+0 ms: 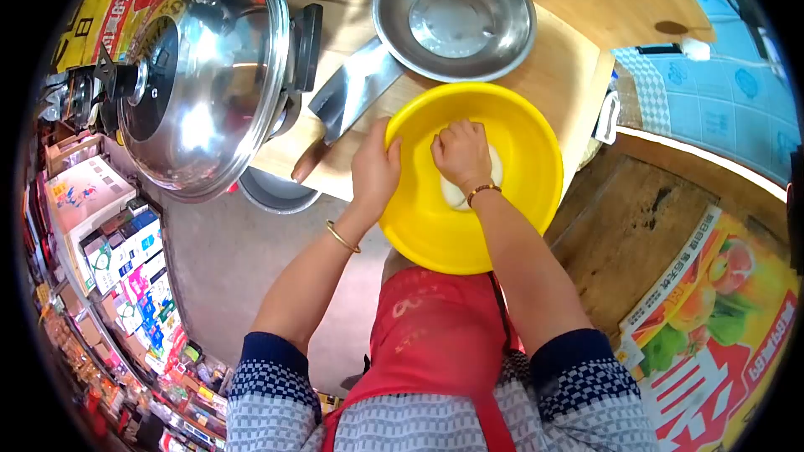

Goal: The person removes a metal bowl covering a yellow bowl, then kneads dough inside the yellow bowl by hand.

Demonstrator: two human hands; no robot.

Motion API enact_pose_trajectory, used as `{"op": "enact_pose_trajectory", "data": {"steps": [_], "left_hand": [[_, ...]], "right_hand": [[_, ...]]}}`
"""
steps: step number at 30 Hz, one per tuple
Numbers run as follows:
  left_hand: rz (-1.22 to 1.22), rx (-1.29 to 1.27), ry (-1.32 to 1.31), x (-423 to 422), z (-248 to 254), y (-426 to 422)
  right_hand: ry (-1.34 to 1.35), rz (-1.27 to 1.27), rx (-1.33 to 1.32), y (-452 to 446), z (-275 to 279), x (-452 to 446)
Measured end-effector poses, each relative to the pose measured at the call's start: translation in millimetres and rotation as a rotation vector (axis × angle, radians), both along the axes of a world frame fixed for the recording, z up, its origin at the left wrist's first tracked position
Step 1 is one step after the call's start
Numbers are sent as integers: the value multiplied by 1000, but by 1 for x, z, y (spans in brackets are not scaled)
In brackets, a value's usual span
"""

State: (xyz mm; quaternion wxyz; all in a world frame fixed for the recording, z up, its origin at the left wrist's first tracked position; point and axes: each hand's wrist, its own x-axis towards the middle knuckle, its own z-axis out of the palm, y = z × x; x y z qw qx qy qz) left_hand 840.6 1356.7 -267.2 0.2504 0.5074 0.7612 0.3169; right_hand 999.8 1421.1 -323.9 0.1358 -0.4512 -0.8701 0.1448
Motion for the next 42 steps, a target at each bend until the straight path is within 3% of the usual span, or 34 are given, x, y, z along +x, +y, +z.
{"op": "enact_pose_trajectory", "data": {"steps": [10, 21, 23, 24, 25, 27, 29, 34, 36, 42], "left_hand": [[9, -70, -54, -1, 0, 2], [-16, 113, 72, 0, -14, -6], [-20, 77, 88, -1, -8, -3], [-3, 75, 53, 0, -11, -2], [-5, 83, 48, 1, -13, -6], [39, 31, 102, 1, -15, -3], [47, 28, 91, 2, -16, -4], [50, -26, 63, 0, -12, -2], [25, 10, 46, 1, -8, -3], [-28, 23, 48, 2, -5, -1]], "right_hand": [[-60, 68, -63, 15, -7, -12], [-2, 39, -46, 12, -21, -8], [94, 231, 63, 13, -14, 0], [-132, 261, -64, 15, -33, 0], [-138, 259, -57, 9, -6, 4], [-175, 13, -539, 2, 74, 7], [-181, 27, -432, -25, 69, 27], [-158, 87, -111, -84, -9, 60], [-311, 37, 39, -91, -25, 47], [-524, 97, -33, -60, -41, 16]]}}
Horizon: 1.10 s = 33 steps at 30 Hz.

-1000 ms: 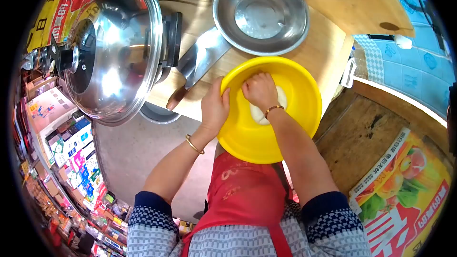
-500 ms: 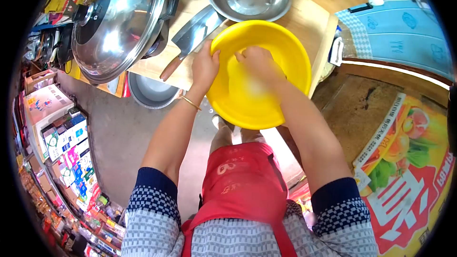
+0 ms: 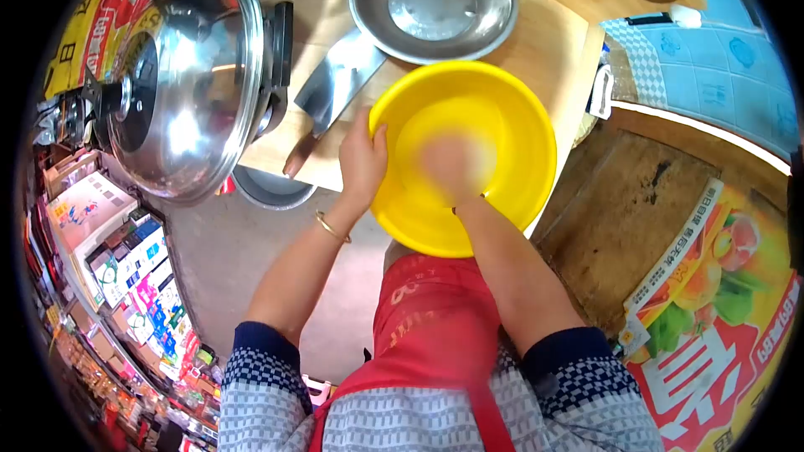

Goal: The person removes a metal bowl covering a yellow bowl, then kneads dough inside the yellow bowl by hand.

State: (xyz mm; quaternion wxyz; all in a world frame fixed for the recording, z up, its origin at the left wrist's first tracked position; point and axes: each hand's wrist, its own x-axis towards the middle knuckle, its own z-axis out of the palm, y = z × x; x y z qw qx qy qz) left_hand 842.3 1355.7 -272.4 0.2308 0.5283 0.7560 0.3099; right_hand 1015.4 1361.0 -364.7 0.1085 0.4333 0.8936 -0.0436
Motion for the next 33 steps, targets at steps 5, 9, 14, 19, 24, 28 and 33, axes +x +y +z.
{"op": "enact_pose_trajectory", "data": {"steps": [5, 9, 14, 19, 24, 28, 33], "left_hand": [[41, -65, -79, 0, 6, 2], [46, -95, -140, -2, 7, 5], [32, -115, -143, -3, 6, 4], [-3, -51, -100, -3, 3, 3], [-21, 39, -9, -6, -7, 1], [-10, 4, 37, -4, -7, -2], [33, 4, 90, -3, -15, -5]], "right_hand": [[92, 0, -134, 23, 9, -15], [61, -23, -313, 45, 47, -38], [106, -51, -398, 55, 47, -45], [166, -31, -398, 58, 41, -51], [150, 15, -396, 63, 35, -56], [320, 23, -290, 54, 39, -43], [261, 16, -291, 54, 90, -24]]}}
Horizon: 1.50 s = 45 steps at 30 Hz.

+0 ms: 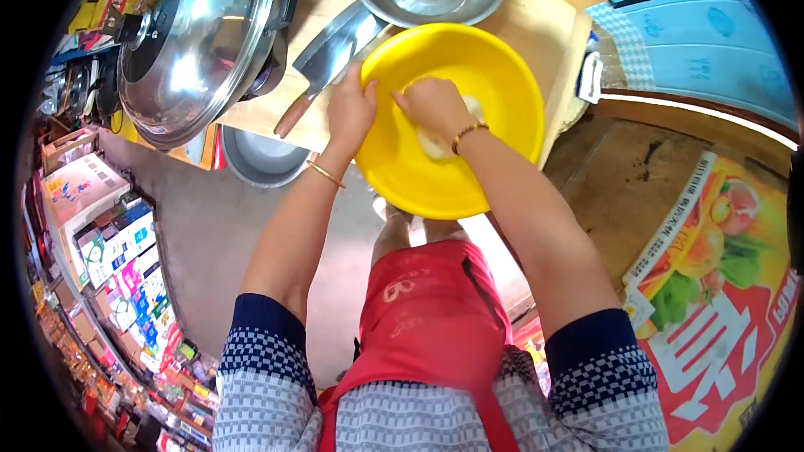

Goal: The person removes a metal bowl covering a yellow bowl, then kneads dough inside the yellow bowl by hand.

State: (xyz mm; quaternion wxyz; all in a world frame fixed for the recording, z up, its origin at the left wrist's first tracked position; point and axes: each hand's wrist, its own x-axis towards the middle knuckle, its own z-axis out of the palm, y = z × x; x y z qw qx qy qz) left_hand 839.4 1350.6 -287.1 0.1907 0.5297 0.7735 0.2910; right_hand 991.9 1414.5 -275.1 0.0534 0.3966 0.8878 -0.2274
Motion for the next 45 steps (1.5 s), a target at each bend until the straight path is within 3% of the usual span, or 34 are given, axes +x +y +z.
{"op": "enact_pose_trajectory", "data": {"steps": [3, 7, 13, 15, 19, 30, 37, 45], "left_hand": [[27, -20, -21, 3, 6, 4], [6, -8, -53, 0, 6, 5], [30, -50, -22, 3, 13, 5], [20, -42, -55, 2, 11, 5], [21, -26, -82, 4, 16, 7], [30, -92, -152, 5, 20, 10], [-37, 14, -131, 2, 18, 10], [5, -40, -75, 2, 14, 4]], "right_hand": [[123, 139, 134, -28, 11, 40], [90, 230, 270, -67, 5, 69], [51, 48, 250, -61, -17, 55], [219, -9, 309, -55, -21, 49], [222, -61, 312, -43, -20, 35], [159, 19, 182, -24, -31, 7], [245, 27, 125, -17, -37, -4], [143, 61, -109, -7, -39, -25]]}}
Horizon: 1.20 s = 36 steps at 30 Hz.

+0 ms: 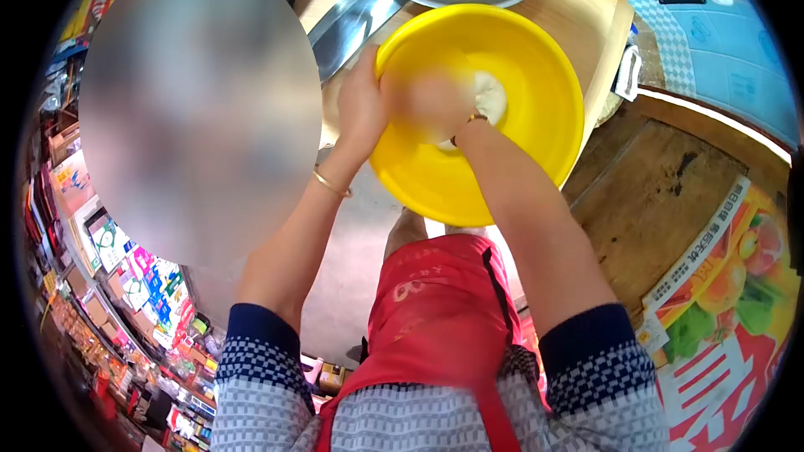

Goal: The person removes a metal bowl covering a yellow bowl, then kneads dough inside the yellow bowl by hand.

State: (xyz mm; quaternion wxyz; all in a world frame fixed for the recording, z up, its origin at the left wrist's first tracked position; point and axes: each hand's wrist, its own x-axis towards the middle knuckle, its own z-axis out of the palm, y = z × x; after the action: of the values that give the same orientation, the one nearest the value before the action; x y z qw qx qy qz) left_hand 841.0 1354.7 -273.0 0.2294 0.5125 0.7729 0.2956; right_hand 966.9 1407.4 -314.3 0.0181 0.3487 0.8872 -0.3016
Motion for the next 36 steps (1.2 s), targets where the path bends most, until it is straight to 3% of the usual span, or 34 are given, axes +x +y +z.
{"op": "enact_pose_trajectory", "data": {"steps": [2, 4, 7, 9, 11, 12, 14, 27, 36], "left_hand": [[15, -19, 14, 1, -4, -1], [45, -114, 58, 2, -2, 2], [55, -78, 27, 4, 2, 2], [46, -77, 3, 3, 3, 2], [34, -92, -9, 2, 1, 1], [12, -22, 23, 2, -3, -1], [-19, 83, 63, -1, -2, 1], [29, -49, -64, 2, 8, 5], [-31, 49, -50, -1, -1, 1]], "right_hand": [[-1, 46, -2, -3, 13, 11], [-61, 420, 37, -10, 21, 27], [12, 568, 64, -24, 31, 41], [-69, 443, 98, -13, 39, 38], [123, -215, 642, -3, 20, 40], [-59, -254, 472, -6, 6, 44], [-55, -268, 451, 5, -3, 37], [-14, -246, 359, 29, -17, 19], [10, -172, 349, 35, -18, 19]]}}
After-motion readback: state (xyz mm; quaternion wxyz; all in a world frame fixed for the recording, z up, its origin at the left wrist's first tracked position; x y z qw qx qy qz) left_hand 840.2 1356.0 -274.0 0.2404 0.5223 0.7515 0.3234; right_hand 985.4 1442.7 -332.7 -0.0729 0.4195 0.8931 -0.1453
